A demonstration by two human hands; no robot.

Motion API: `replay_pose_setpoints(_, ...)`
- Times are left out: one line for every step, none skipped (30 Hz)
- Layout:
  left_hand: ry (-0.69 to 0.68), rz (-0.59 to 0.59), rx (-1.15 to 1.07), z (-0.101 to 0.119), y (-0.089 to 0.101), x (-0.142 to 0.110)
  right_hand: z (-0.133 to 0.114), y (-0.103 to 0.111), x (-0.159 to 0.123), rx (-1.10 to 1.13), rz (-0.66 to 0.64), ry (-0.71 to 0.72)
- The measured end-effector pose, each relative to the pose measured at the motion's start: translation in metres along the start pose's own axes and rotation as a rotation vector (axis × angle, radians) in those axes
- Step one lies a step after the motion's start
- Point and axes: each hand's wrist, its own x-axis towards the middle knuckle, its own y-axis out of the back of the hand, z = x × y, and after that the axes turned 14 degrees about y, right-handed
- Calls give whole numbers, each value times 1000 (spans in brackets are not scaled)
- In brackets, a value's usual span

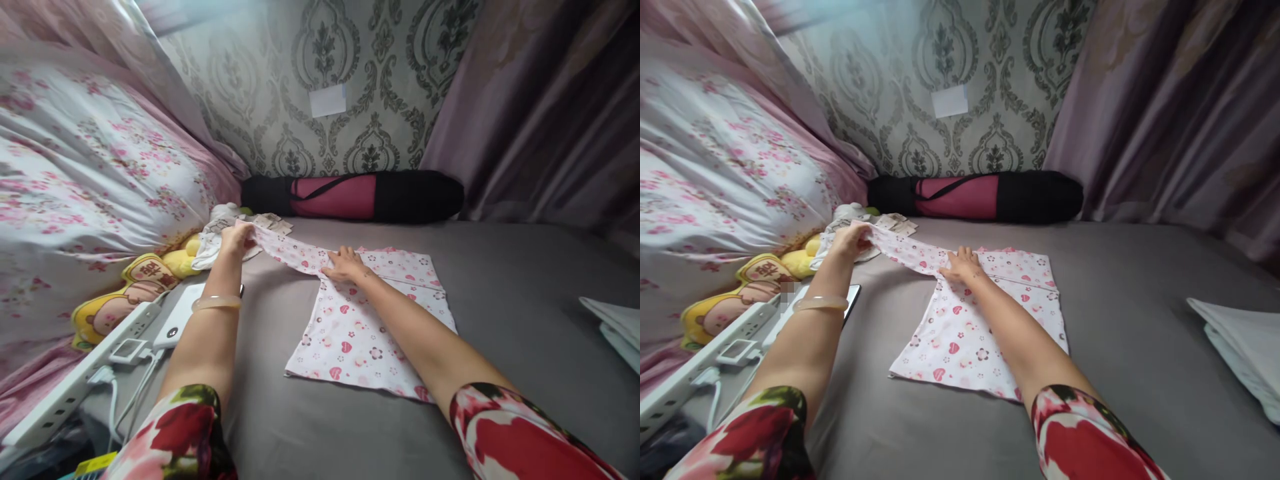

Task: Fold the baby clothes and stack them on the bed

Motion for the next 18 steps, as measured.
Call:
replay_pose_setpoints(6,-16,-56,6,-2,-6,0,2,3,4,-33,-16)
replay_pose_setpoints(11,-37,-114,11,-3,-12,1,4,7,7,-67,-33)
replay_pose_setpoints(13,-61,-167,16,-5,-18,1,6,10,7,-99,-49)
replay_pose_setpoints(9,-85,-208,19,-8,-23,0,7,13,6,-126,-60)
replay_pose_setpoints(-3,-111,-235,22,-11,-28,0,9,15,3,-148,-68)
replay_pose_setpoints(-18,-134,-258,24,-15,-33,-1,10,17,1,-164,-74)
replay_pose_setpoints(-33,-152,-278,25,-19,-37,-2,11,19,0,-175,-80)
replay_pose_setpoints(-46,-166,-295,27,-24,-41,-2,11,19,0,-182,-86)
replay_pose_setpoints(-56,-173,-306,28,-30,-45,-2,12,19,4,-184,-89)
replay_pose_setpoints(-63,-175,-308,29,-36,-50,-1,12,17,13,-177,-83)
replay_pose_setpoints(-70,-175,-304,30,-43,-55,0,13,16,29,-162,-68)
replay_pose_setpoints(-79,-175,-296,30,-50,-61,3,13,13,58,-135,-41)
replay_pose_setpoints(-89,-175,-283,30,-58,-68,6,13,10,99,-90,-10)
replay_pose_setpoints(-97,-178,-269,29,-66,-76,9,13,5,153,-24,10)
replay_pose_setpoints(-105,-179,-252,28,-75,-84,13,13,1,224,58,15)
replay_pose_setpoints(-108,-179,-232,26,-84,-93,17,13,-5,318,146,-5)
replay_pose_setpoints(-112,-180,-214,24,-94,-103,21,13,-11,441,231,-46)
replay_pose_setpoints(-123,-187,-205,20,-105,-113,25,13,-19,595,307,-108)
